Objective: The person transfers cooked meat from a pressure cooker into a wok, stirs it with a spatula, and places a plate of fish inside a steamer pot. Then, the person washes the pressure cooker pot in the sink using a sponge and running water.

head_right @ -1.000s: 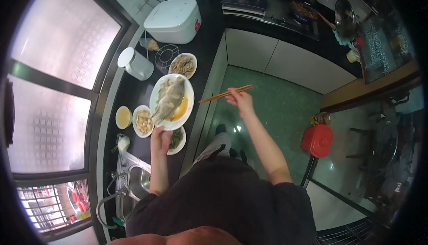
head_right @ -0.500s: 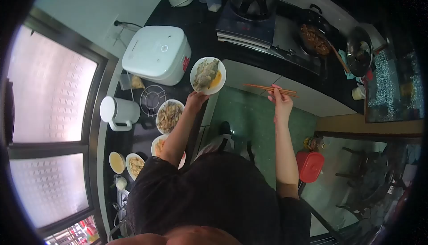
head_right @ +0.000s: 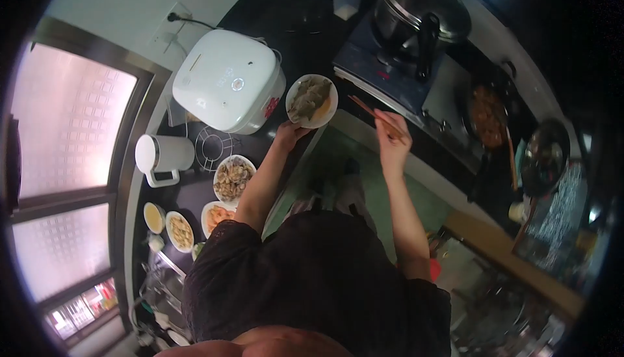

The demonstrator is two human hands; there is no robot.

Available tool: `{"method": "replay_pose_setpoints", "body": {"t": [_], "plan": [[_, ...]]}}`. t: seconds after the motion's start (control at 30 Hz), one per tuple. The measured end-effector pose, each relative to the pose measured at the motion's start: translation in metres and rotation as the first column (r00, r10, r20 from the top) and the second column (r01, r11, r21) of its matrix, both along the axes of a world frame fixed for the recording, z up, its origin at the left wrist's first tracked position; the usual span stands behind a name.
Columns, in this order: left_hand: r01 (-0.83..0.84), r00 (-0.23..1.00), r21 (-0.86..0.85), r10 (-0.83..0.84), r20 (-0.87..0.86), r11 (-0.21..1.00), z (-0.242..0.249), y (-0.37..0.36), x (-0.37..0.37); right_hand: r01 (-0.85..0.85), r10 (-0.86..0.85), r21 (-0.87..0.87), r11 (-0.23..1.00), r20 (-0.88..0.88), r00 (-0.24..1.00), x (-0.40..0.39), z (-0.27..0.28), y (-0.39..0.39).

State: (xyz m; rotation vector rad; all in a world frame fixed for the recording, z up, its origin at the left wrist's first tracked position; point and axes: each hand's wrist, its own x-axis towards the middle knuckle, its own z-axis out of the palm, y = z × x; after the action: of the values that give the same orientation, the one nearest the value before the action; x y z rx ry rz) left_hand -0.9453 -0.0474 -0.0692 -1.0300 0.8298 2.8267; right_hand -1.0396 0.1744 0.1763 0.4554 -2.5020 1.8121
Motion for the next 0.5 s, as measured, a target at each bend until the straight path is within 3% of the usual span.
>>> {"method": "replay_pose_setpoints", "body": {"t": [0.07,0.17,0.27,0.33,0.43,0.5], "plan": [[0.02,0.999,-0.052,-0.017,0.052,0.998,0.001,-0.003,-0.002,-0.174,0.199,0.144,0.974,-0.187,0.962,-0.026,-0.002,-0.027],[0.017,0.987,-0.121,0.003,0.163,0.992,0.014,0.0,0.001,-0.355,0.461,0.353,0.866,-0.288,0.839,-0.07,-0.023,-0.068],[-0.071,0.964,-0.191,0.117,0.241,0.979,0.021,0.014,-0.001,-0.41,0.663,0.568,0.714,-0.359,0.657,-0.113,-0.063,-0.111],[-0.171,0.95,-0.209,0.218,0.225,0.963,0.024,0.023,0.003,-0.371,0.75,0.702,0.608,-0.354,0.559,-0.138,-0.095,-0.144],[-0.242,0.92,-0.178,0.284,0.27,0.954,0.036,0.03,0.019,-0.145,0.867,0.944,0.295,-0.201,0.456,-0.167,-0.146,-0.187],[-0.15,0.907,-0.362,0.274,0.321,0.92,0.051,0.024,0.042,-0.004,0.897,0.988,0.156,-0.14,0.419,-0.183,-0.17,-0.209]]}}
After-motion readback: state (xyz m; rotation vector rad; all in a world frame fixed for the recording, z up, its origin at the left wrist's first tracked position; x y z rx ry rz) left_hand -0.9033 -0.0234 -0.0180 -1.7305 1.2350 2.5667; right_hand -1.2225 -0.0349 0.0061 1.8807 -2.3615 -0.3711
